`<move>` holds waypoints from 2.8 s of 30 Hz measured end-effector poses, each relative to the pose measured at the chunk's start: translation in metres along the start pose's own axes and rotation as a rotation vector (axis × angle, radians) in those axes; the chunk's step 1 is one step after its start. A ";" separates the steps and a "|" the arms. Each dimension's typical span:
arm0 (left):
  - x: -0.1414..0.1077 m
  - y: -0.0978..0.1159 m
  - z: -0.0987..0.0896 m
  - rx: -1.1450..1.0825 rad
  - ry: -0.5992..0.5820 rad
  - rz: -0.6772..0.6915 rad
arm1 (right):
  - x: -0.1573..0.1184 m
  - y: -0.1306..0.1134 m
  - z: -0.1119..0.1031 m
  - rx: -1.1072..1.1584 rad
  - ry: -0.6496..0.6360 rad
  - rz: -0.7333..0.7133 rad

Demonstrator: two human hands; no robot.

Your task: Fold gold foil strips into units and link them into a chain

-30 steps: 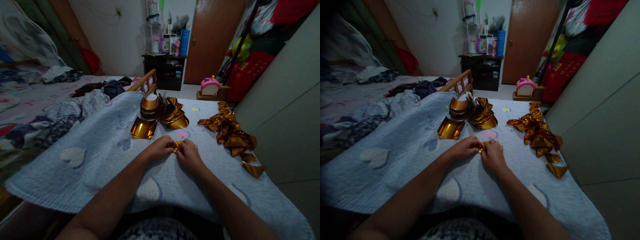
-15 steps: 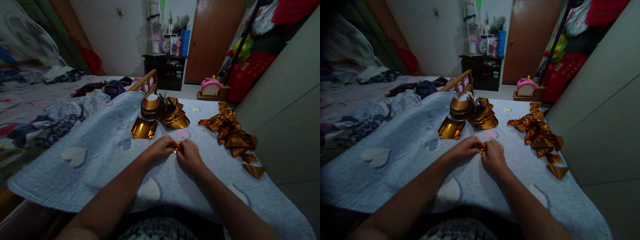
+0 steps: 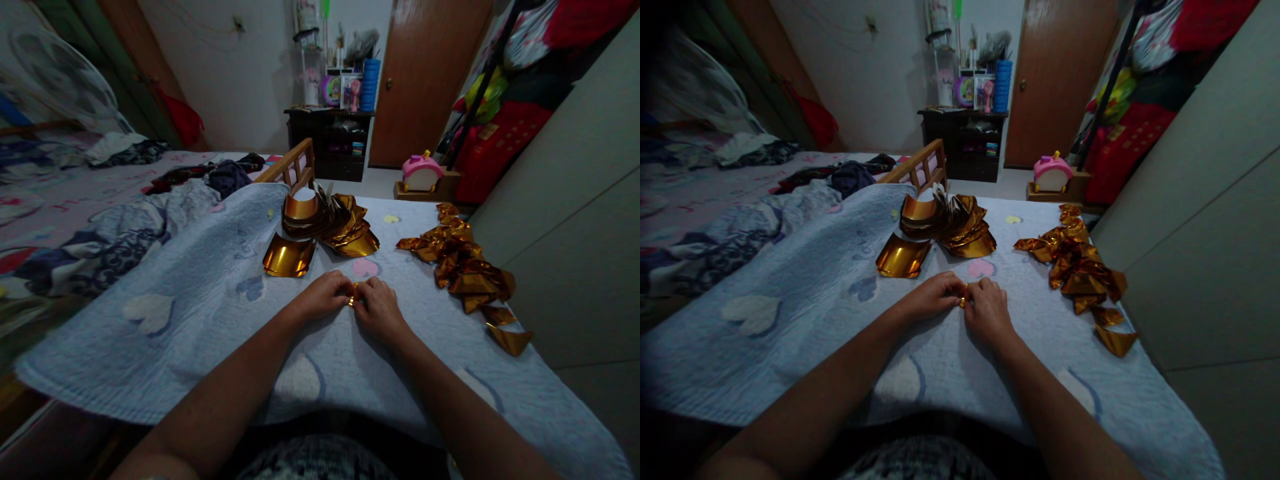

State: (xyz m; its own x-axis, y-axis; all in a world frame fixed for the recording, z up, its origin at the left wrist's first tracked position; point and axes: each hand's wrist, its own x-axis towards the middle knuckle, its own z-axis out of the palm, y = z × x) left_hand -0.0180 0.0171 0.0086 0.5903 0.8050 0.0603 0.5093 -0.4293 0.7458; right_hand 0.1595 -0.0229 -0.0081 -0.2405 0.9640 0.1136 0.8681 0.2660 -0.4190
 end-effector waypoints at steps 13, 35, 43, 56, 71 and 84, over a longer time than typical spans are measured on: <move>0.001 -0.007 0.001 0.001 -0.012 0.050 | 0.001 -0.009 -0.004 -0.122 -0.030 0.038; 0.002 -0.006 0.000 -0.021 -0.036 0.014 | -0.003 0.003 -0.014 0.015 -0.150 -0.053; 0.001 -0.008 0.000 -0.004 -0.025 0.005 | -0.005 0.015 -0.024 0.347 -0.073 -0.151; -0.002 0.000 0.003 0.066 0.058 0.056 | 0.007 0.036 -0.016 -0.046 0.142 0.199; 0.000 0.003 0.004 -0.079 0.119 0.076 | 0.006 0.030 -0.020 0.293 0.285 0.078; 0.000 0.007 0.018 -0.611 0.039 -0.024 | 0.007 0.028 -0.024 0.911 0.257 0.206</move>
State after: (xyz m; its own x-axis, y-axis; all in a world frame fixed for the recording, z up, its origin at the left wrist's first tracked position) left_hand -0.0032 0.0066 0.0017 0.5539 0.8308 0.0541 0.0644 -0.1076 0.9921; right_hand 0.1927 -0.0089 0.0027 0.0748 0.9913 0.1083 0.1871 0.0927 -0.9780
